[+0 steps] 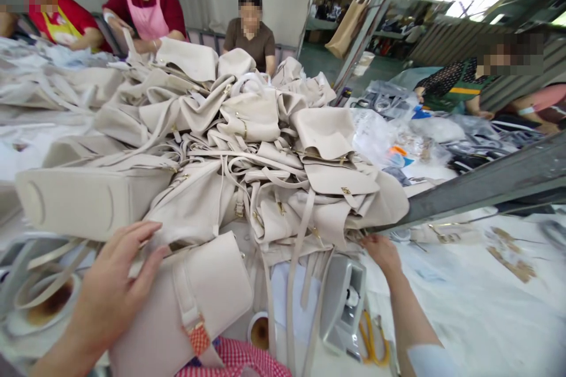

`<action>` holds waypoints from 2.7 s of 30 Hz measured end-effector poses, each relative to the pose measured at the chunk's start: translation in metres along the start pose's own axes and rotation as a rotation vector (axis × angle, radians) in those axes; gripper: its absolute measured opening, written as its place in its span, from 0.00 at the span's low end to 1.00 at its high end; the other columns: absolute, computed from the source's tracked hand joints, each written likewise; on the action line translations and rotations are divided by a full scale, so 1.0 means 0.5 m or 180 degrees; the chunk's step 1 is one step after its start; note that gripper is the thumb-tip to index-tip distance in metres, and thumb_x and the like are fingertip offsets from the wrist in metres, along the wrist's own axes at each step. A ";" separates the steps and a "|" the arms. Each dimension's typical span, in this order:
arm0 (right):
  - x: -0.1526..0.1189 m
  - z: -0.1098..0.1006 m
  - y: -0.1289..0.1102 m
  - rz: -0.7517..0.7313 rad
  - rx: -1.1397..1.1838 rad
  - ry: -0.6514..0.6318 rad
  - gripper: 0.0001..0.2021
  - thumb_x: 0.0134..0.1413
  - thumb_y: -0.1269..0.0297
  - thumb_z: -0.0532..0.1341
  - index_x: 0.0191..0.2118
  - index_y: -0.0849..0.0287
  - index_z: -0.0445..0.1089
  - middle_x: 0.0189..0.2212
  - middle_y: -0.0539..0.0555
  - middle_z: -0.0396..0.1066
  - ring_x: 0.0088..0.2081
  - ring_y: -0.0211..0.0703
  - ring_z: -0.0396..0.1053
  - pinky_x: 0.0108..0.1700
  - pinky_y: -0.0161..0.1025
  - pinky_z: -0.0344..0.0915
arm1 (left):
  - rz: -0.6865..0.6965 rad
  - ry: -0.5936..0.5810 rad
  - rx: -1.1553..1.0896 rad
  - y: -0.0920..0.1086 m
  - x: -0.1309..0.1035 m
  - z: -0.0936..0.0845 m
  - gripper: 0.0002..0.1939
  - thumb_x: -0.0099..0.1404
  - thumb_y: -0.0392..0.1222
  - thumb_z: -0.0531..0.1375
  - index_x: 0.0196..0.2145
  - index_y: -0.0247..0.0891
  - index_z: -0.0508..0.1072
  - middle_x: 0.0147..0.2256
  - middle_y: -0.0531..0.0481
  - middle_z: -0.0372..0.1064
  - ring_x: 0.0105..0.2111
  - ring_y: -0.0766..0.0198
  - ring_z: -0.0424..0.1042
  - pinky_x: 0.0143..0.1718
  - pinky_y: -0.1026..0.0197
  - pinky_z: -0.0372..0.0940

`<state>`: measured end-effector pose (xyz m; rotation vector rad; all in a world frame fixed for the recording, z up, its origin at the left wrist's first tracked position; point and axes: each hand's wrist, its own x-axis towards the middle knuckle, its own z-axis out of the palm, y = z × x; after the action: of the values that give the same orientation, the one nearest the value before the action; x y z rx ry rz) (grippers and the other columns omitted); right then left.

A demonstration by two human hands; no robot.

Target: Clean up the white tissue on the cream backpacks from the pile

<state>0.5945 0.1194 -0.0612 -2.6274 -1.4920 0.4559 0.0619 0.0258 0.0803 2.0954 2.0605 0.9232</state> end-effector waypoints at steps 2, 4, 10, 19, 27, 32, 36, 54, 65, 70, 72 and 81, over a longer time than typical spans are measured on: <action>-0.063 -0.049 -0.017 -0.0276 0.0554 -0.0202 0.12 0.55 0.57 0.59 0.24 0.56 0.69 0.22 0.51 0.69 0.28 0.44 0.69 0.32 0.38 0.64 | 0.0661 0.0298 0.0110 0.023 0.004 -0.007 0.14 0.66 0.46 0.57 0.49 0.45 0.69 0.49 0.45 0.71 0.49 0.51 0.71 0.54 0.48 0.64; -0.146 -0.091 -0.055 -0.0514 0.1727 -0.0578 0.15 0.52 0.51 0.60 0.25 0.56 0.68 0.20 0.48 0.64 0.24 0.40 0.62 0.28 0.36 0.62 | 0.1296 0.0299 0.0011 0.060 0.011 -0.011 0.15 0.65 0.39 0.58 0.50 0.47 0.70 0.49 0.46 0.72 0.48 0.53 0.71 0.53 0.50 0.65; -0.412 -0.145 -0.263 -0.0847 0.3608 -0.2167 0.18 0.44 0.48 0.71 0.26 0.59 0.71 0.20 0.47 0.59 0.22 0.33 0.52 0.23 0.32 0.52 | 0.2450 -0.0377 -0.0338 0.183 0.008 0.011 0.20 0.69 0.42 0.56 0.56 0.34 0.67 0.56 0.36 0.68 0.52 0.53 0.69 0.52 0.52 0.67; -0.552 -0.151 -0.380 -0.2004 0.2935 -0.1512 0.15 0.49 0.44 0.67 0.32 0.50 0.76 0.30 0.56 0.73 0.33 0.49 0.69 0.34 0.40 0.67 | 0.1573 -0.0831 -0.1812 0.142 -0.050 0.006 0.08 0.66 0.31 0.53 0.37 0.33 0.73 0.34 0.44 0.72 0.36 0.61 0.72 0.37 0.62 0.69; -0.595 -0.074 -0.475 -0.1709 0.2715 -0.2566 0.27 0.50 0.33 0.60 0.32 0.55 0.72 0.13 0.45 0.59 0.14 0.34 0.54 0.18 0.33 0.54 | 0.0185 -0.0774 -0.2996 0.075 -0.048 -0.049 0.10 0.61 0.38 0.61 0.41 0.35 0.75 0.39 0.44 0.72 0.38 0.59 0.73 0.40 0.58 0.69; -0.604 -0.050 -0.510 -0.0461 0.3007 -0.3468 0.29 0.33 0.36 0.71 0.29 0.58 0.68 0.14 0.40 0.57 0.11 0.25 0.45 0.13 0.28 0.48 | -0.0382 -0.0176 -0.1793 -0.019 -0.019 -0.062 0.22 0.64 0.44 0.57 0.54 0.34 0.69 0.49 0.38 0.70 0.51 0.51 0.67 0.55 0.46 0.61; -0.595 -0.042 -0.571 -0.0431 0.3293 -0.3245 0.32 0.25 0.38 0.74 0.30 0.58 0.66 0.15 0.40 0.60 0.13 0.25 0.50 0.13 0.25 0.50 | -0.0972 -0.0612 -0.1941 -0.058 -0.010 -0.028 0.16 0.69 0.42 0.48 0.43 0.36 0.73 0.32 0.47 0.72 0.36 0.57 0.70 0.41 0.55 0.64; -0.597 -0.019 -0.491 -0.1058 0.3416 -0.3731 0.21 0.44 0.45 0.71 0.32 0.60 0.73 0.25 0.51 0.74 0.26 0.40 0.72 0.29 0.37 0.69 | 0.1954 0.0140 -0.0385 0.030 -0.062 -0.014 0.13 0.70 0.37 0.53 0.33 0.36 0.76 0.24 0.52 0.64 0.23 0.66 0.61 0.23 0.65 0.55; -0.591 -0.001 -0.520 -0.1178 0.3911 -0.3467 0.18 0.40 0.54 0.74 0.37 0.58 0.78 0.25 0.52 0.75 0.23 0.38 0.69 0.23 0.33 0.66 | -0.1307 -0.0472 -0.3316 0.036 -0.108 -0.011 0.08 0.61 0.37 0.59 0.37 0.34 0.76 0.32 0.48 0.71 0.23 0.68 0.69 0.25 0.65 0.67; -0.591 0.010 -0.533 -0.0961 0.4118 -0.3392 0.22 0.35 0.54 0.77 0.38 0.58 0.78 0.24 0.52 0.77 0.24 0.40 0.73 0.26 0.35 0.70 | -0.2356 -0.0962 -0.4219 0.042 -0.113 0.003 0.17 0.50 0.38 0.66 0.37 0.37 0.67 0.24 0.57 0.69 0.18 0.67 0.69 0.20 0.66 0.66; -0.593 0.016 -0.530 -0.0907 0.4182 -0.3251 0.23 0.35 0.53 0.77 0.38 0.58 0.77 0.24 0.52 0.77 0.23 0.39 0.72 0.26 0.35 0.69 | -0.2359 -0.1212 -0.3960 0.042 -0.113 0.004 0.15 0.50 0.38 0.65 0.37 0.36 0.69 0.22 0.56 0.69 0.18 0.68 0.69 0.20 0.66 0.66; -0.614 0.029 -0.508 -0.0839 0.4031 -0.2442 0.38 0.33 0.56 0.75 0.54 0.59 0.69 0.24 0.49 0.76 0.21 0.40 0.71 0.23 0.36 0.68 | -0.2257 -0.1718 -0.3402 0.039 -0.097 0.000 0.05 0.48 0.38 0.62 0.25 0.35 0.70 0.19 0.54 0.67 0.17 0.70 0.63 0.17 0.69 0.53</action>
<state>0.2333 -0.0107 0.0466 -1.2611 -0.9949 1.7512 0.0829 -0.0213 0.0713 0.8338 1.3329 0.8730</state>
